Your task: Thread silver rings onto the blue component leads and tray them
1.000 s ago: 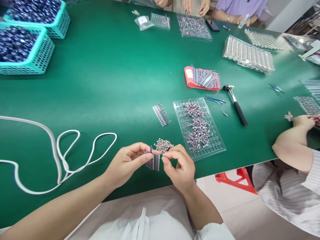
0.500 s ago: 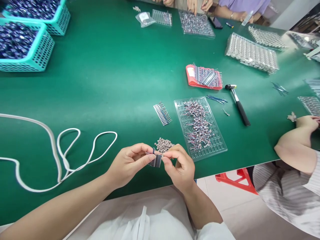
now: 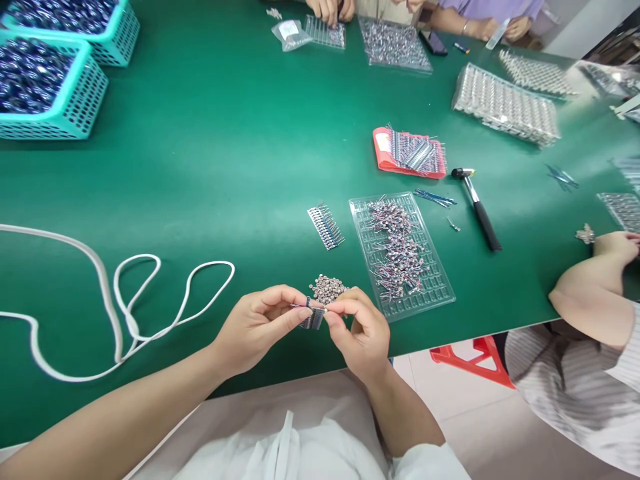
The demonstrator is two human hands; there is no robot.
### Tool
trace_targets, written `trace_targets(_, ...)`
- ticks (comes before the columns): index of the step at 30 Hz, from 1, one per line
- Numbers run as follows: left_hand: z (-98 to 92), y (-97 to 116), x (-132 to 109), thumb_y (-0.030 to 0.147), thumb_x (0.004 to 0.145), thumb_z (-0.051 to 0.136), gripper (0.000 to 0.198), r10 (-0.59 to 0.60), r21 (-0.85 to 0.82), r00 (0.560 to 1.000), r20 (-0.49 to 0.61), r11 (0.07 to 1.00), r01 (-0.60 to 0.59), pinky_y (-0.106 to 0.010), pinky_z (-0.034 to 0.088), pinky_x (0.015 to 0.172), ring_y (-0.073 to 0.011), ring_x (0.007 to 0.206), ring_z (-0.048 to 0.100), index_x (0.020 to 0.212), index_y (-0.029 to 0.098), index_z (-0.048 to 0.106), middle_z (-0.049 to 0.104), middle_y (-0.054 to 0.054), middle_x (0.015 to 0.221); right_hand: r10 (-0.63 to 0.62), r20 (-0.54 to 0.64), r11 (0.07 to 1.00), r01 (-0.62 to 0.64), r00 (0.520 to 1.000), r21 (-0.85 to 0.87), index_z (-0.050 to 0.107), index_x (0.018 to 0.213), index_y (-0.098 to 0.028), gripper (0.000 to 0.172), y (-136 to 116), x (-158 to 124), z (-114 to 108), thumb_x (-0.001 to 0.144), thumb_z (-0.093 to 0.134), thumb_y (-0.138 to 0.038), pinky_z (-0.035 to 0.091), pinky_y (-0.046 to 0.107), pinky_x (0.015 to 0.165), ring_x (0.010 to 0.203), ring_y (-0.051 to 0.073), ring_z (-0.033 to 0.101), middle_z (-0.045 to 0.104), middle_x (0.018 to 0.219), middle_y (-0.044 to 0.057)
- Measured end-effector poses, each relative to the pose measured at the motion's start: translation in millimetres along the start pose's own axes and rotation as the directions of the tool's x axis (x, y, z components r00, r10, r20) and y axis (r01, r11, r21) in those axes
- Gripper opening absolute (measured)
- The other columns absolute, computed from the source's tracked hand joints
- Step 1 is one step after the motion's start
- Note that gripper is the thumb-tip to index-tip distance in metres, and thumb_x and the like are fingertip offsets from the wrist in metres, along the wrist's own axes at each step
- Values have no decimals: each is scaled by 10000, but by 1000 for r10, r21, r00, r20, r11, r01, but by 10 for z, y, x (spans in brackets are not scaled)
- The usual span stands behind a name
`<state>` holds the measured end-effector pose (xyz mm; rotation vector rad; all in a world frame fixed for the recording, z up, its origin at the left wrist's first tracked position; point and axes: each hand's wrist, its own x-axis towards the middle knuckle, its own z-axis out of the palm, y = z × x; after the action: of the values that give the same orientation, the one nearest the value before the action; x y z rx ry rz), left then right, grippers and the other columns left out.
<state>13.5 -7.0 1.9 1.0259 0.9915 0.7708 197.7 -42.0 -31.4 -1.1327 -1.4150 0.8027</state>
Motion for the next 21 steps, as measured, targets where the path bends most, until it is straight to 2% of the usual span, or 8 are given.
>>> trace_targets(14,1,20,7,291,853,705,144,44,93,999,-2,995,-43,-318,603,753,-193,755,722,828,149,705,786,-88,854,16,4,1000,-16,1000,22,683,923,-227,118,8,4,-5,887,632,-126,489,319,645,730,164,575,628,789,21)
trace_targets(21,-25,46,15,262,878,650,125,80,185,996,39,979,-86,-282,580,709,-166,696,697,840,148,682,752,-61,778,72,67,996,-75,995,54,671,863,-219,49,28,15,-20,879,662,-174,491,314,630,702,161,573,613,757,15)
